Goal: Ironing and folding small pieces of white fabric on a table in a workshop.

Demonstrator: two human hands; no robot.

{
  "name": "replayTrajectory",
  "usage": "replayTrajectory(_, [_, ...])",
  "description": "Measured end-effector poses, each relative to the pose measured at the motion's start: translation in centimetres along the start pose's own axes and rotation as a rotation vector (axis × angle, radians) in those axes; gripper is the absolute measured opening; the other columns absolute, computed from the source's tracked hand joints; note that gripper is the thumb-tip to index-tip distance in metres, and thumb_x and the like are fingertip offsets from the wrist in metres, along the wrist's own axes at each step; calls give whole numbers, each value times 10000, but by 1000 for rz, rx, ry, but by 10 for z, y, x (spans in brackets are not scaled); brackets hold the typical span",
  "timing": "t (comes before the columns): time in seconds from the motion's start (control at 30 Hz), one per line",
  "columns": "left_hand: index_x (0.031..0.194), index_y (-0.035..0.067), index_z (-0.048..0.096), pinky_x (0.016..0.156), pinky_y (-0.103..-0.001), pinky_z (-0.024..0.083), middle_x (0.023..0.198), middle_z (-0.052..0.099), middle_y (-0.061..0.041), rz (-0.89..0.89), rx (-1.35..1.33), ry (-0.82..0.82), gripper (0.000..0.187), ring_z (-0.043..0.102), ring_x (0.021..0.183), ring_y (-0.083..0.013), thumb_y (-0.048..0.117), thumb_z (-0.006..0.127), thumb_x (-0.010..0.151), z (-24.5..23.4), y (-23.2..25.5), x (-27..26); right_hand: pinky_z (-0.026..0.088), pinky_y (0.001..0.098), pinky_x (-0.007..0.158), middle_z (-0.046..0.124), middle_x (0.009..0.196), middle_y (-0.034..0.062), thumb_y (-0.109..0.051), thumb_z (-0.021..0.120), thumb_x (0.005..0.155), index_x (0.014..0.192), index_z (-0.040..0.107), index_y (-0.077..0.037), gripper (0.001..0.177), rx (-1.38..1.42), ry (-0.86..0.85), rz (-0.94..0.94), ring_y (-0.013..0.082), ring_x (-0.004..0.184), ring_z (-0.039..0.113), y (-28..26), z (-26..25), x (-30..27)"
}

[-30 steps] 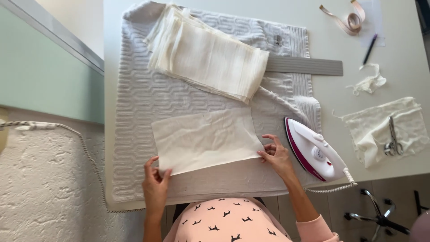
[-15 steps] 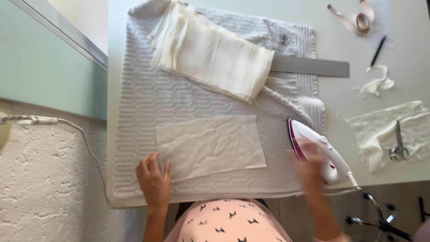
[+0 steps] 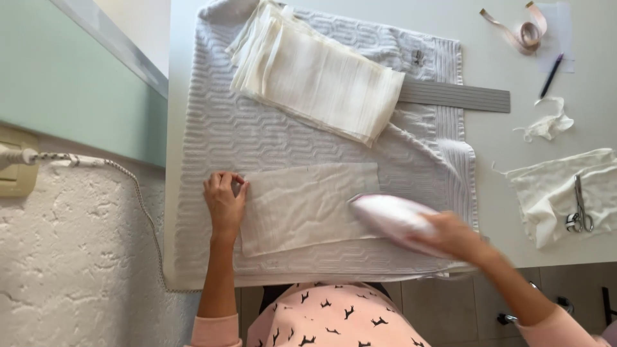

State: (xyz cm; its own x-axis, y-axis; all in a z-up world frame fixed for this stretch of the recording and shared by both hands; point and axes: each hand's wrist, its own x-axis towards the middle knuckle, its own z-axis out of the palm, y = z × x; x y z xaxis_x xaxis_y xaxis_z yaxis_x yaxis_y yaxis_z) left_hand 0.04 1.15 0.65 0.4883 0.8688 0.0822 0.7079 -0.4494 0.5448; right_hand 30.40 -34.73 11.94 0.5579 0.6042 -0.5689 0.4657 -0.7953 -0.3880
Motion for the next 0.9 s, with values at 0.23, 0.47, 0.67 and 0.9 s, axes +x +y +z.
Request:
replayTrajectory(0.23, [1086,151,519,839,-494,488,930,643,-78,81,-227,25,335,655,903,-334,215,767,871,22,-8,1,588,455,745,729,841,180,-720,662,816,1196,697,-244,610,-480,-37,-551,353,853,749,-67,106,72])
replayTrajectory(0.47, [1324,39,408,850,-478,530,954,614,-178,-42,-551,58,494,665,897,-400,0,683,916,-12,17,4,408,259,147,649,499,146,-437,785,831,752,679,-68,391,210,-117,-105,203,271,538,-188,30,96])
replayTrajectory(0.67, [1394,41,427,806,-379,547,973,648,-129,-139,-696,64,450,660,879,-252,87,630,995,-17,5,3,602,473,621,701,809,215,-635,623,904,1054,619,-188,472,-453,-353,-543,374,757,750,-150,119,45])
replayTrajectory(0.9, [1422,52,413,846,-311,452,1005,493,-66,-233,-863,267,354,507,921,-154,155,468,1088,-15,-26,-14,621,483,684,757,899,176,-602,595,906,1087,733,-110,542,-216,-63,-373,354,833,763,-247,101,121])
